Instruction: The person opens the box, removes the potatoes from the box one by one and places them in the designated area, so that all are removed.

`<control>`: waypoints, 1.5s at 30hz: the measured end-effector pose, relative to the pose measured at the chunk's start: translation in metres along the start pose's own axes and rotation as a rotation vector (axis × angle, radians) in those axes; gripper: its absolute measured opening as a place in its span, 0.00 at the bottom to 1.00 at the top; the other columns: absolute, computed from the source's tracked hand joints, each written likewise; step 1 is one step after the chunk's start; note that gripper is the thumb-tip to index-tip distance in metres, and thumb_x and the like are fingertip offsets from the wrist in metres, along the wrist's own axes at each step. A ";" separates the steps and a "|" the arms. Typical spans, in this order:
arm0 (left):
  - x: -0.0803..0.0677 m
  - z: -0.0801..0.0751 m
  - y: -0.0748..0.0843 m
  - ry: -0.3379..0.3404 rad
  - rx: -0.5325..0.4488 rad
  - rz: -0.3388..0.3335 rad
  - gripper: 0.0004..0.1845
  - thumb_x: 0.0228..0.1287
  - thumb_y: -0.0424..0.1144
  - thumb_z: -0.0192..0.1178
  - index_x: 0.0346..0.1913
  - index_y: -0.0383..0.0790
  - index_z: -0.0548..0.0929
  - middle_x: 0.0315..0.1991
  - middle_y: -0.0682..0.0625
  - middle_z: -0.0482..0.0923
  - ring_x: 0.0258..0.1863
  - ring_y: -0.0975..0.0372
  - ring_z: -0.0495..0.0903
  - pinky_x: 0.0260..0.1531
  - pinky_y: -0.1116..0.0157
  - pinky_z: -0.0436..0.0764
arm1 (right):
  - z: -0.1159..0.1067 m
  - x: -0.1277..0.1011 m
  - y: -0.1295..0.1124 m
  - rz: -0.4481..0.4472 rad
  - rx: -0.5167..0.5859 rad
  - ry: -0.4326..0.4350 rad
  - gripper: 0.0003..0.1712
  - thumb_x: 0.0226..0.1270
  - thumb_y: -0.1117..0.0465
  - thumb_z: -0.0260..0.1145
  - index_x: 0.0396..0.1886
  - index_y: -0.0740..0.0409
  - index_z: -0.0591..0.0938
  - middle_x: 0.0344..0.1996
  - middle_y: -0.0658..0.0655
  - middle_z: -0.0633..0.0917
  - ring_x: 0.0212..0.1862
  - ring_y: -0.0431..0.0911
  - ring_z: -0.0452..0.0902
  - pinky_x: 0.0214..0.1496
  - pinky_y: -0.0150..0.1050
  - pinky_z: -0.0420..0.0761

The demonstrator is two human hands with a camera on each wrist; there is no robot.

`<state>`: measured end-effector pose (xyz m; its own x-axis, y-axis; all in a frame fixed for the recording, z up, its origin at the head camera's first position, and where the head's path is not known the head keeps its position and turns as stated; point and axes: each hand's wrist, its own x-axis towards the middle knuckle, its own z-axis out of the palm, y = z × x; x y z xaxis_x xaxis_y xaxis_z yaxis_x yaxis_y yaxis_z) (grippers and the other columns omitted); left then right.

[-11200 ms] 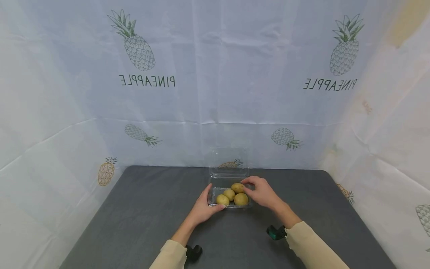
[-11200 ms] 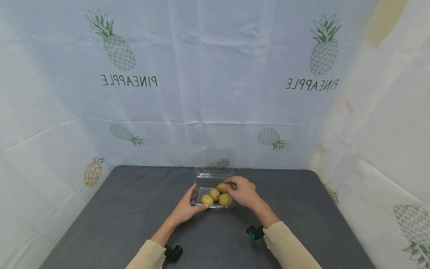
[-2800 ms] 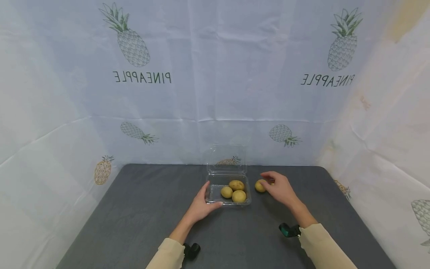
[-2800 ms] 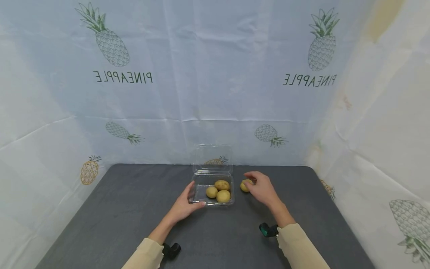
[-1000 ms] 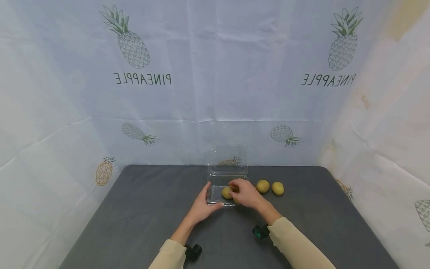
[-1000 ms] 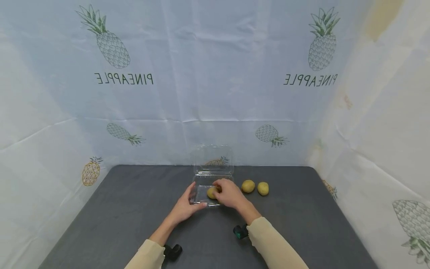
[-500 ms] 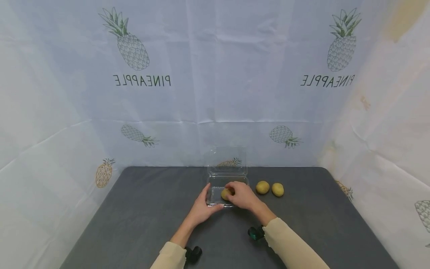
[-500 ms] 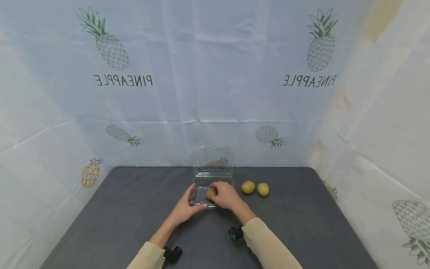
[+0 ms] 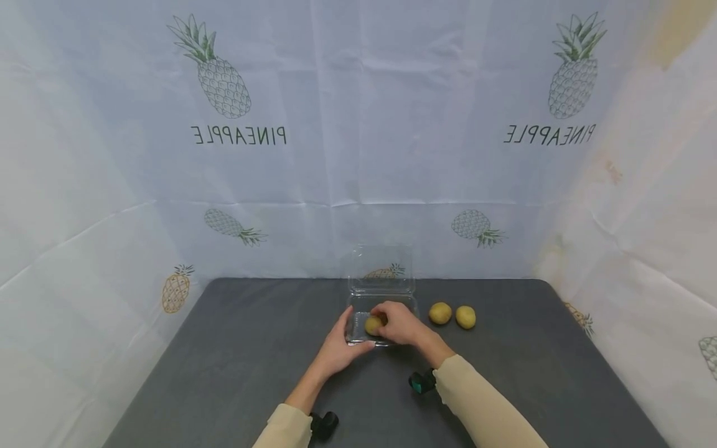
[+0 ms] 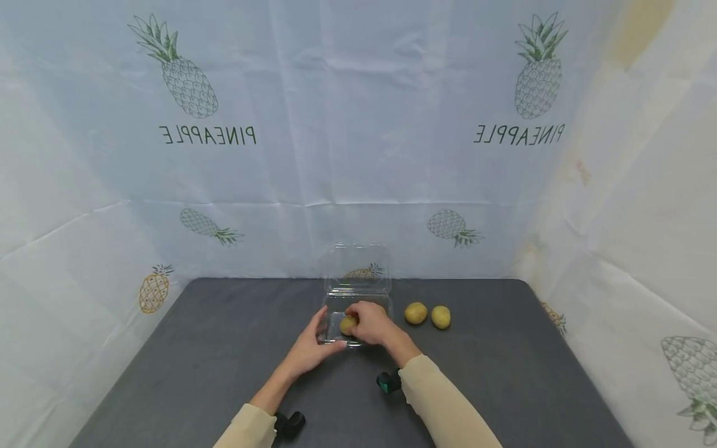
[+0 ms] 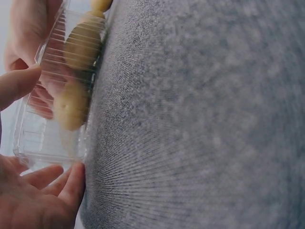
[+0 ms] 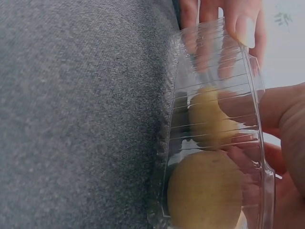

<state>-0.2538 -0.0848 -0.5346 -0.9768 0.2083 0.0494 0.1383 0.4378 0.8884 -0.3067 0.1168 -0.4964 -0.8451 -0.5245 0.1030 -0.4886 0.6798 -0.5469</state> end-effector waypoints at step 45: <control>0.001 0.001 0.004 0.019 0.004 -0.019 0.54 0.60 0.49 0.74 0.81 0.39 0.53 0.75 0.30 0.59 0.70 0.37 0.66 0.63 0.41 0.73 | -0.018 -0.017 -0.014 -0.069 0.175 0.093 0.18 0.58 0.63 0.72 0.49 0.59 0.86 0.42 0.50 0.83 0.43 0.43 0.80 0.48 0.40 0.84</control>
<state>-0.2542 -0.0819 -0.5315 -0.9823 0.1826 0.0410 0.1199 0.4454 0.8873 -0.2893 0.1261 -0.4754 -0.8314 -0.5117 0.2167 -0.5075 0.5403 -0.6712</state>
